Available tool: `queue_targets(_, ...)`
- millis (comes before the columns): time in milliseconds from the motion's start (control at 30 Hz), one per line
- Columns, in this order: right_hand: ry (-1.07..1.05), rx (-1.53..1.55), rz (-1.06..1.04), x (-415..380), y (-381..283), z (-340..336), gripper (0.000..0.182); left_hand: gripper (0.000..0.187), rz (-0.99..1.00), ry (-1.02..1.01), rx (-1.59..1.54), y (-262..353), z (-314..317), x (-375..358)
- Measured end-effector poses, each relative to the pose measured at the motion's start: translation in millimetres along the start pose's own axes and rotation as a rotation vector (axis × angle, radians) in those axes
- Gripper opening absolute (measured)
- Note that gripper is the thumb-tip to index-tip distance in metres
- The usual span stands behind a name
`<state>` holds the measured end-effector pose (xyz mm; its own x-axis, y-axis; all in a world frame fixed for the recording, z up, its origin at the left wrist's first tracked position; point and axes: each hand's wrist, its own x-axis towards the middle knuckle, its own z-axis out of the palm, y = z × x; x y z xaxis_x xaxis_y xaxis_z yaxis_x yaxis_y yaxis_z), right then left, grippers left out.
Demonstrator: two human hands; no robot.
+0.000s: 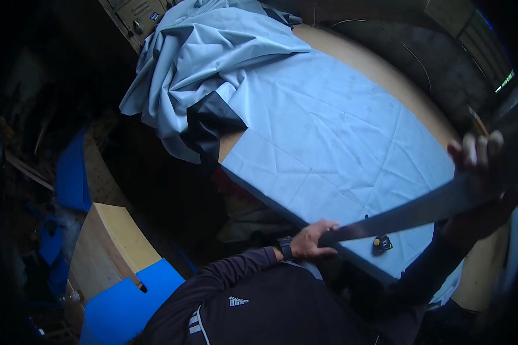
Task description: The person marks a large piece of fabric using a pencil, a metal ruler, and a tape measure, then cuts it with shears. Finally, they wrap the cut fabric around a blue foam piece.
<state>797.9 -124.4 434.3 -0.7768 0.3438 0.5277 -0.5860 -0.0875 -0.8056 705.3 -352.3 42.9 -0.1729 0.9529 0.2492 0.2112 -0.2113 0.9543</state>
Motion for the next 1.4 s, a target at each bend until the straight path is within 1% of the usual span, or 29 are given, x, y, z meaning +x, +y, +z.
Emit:
queue_targets(67, 0.276, -0.032, -0.114, 38, 12, 7, 0.081, 0.077, 0.075, 0.327, 0.161, 14, -42, -2)
queue_targets(100, 0.539, -0.086, -0.216, 66, 31, 47, 0.08, 0.074, 0.004, 0.342, 0.067, 8, -59, -1)
queue_targets(133, 0.807, -0.141, -0.318, 87, 45, 65, 0.08, 0.071, -0.072, 0.351, -0.027, -1, -73, -2)
queue_targets(167, 0.679, -0.094, -0.247, 101, 52, 57, 0.076, 0.068, -0.146, 0.356, -0.118, -6, -86, -5)
queue_targets(200, 0.548, -0.047, -0.187, 114, 62, 42, 0.074, 0.066, -0.143, 0.404, -0.027, -4, -103, -9)
queue_targets(233, 0.166, 0.071, -0.198, 133, 77, 4, 0.07, 0.064, -0.128, 0.457, 0.065, 0, -122, -12)
queue_targets(267, -0.211, 0.175, -0.149, 151, 92, -34, 0.067, 0.061, -0.11, 0.514, 0.156, 1, -139, -15)
queue_targets(300, 0.115, -0.163, -0.267, 164, 123, -55, 0.055, 0.061, -0.092, 0.588, 0.251, 1, -152, -21)
queue_targets(333, 0.25, -0.576, -0.325, 170, 160, -72, 0.046, 0.06, -0.083, 0.66, 0.345, 2, -162, -31)
queue_targets(400, 0.362, -0.616, -0.414, 186, 235, -106, 0.029, 0.061, -0.166, 0.736, 0.525, 8, -184, -49)
queue_targets(433, 0.486, -0.594, -0.379, 189, 295, -147, 0.02, 0.059, -0.221, 0.766, 0.593, 10, -188, -58)
queue_targets(467, 0.588, -0.698, -0.186, 185, 340, -152, 0.02, 0.058, -0.27, 0.8, 0.66, 9, -192, -64)
queue_targets(500, 0.643, -0.867, 0.017, 178, 393, -173, 0.025, 0.057, -0.329, 0.801, 0.693, 7, -194, -70)
queue_targets(567, 0.679, -0.913, 0.296, 156, 454, -155, 0.03, 0.056, -0.476, 0.797, 0.73, -2, -191, -83)
queue_targets(600, 0.709, -0.835, 0.315, 145, 508, -169, 0.035, 0.056, -0.562, 0.8, 0.734, -7, -188, -86)
queue_targets(667, 0.656, -0.991, 0.392, 123, 586, -187, 0.051, 0.054, -0.639, 0.786, 0.717, -20, -188, -90)
queue_targets(733, 0.586, -1.126, 0.567, 125, 589, -161, 0.058, 0.052, -0.668, 0.785, 0.701, -34, -198, -86)
queue_targets(767, 0.52, -1.094, 0.694, 133, 582, -151, 0.06, 0.051, -0.71, 0.777, 0.699, -39, -205, -83)
queue_targets(867, 0.169, -1.465, 0.557, 147, 593, -149, 0.062, 0.053, -0.77, 0.763, 0.689, -60, -229, -80)
queue_targets(900, 0.14, -1.486, 0.508, 152, 605, -153, 0.057, 0.055, -0.779, 0.764, 0.685, -69, -237, -84)
queue_targets(1000, 0.088, -1.598, 0.232, 167, 643, -166, 0.047, 0.058, -0.825, 0.751, 0.634, -85, -264, -79)
queue_targets(1067, 0.043, -1.598, 0.225, 181, 660, -169, 0.037, 0.057, -0.809, 0.739, 0.622, -93, -278, -73)
queue_targets(1100, 0.037, -1.637, 0.193, 190, 666, -169, 0.033, 0.062, -0.769, 0.717, 0.64, -98, -286, -69)
queue_targets(1133, 0.036, -1.618, 0.256, 201, 668, -166, 0.032, 0.063, -0.806, 0.743, 0.636, -98, -292, -61)
queue_targets(1233, 0.058, -1.674, 0.162, 228, 685, -171, 0.03, 0.07, -0.876, 0.819, 0.665, -103, -306, -47)
queue_targets(1300, 0.035, -1.71, 0.131, 232, 693, -178, 0.03, 0.071, -0.843, 0.811, 0.657, -107, -307, -51)
queue_targets(1333, 0.017, -1.682, 0.193, 237, 683, -172, 0.03, 0.071, -0.846, 0.803, 0.649, -105, -304, -62)
queue_targets(1367, -0.014, -1.661, 0.199, 235, 678, -172, 0.031, 0.067, -0.753, 0.82, 0.706, -112, -299, -73)
queue_targets(1400, -0.044, -1.64, 0.203, 234, 674, -176, 0.032, 0.065, -0.747, 0.807, 0.68, -111, -298, -75)
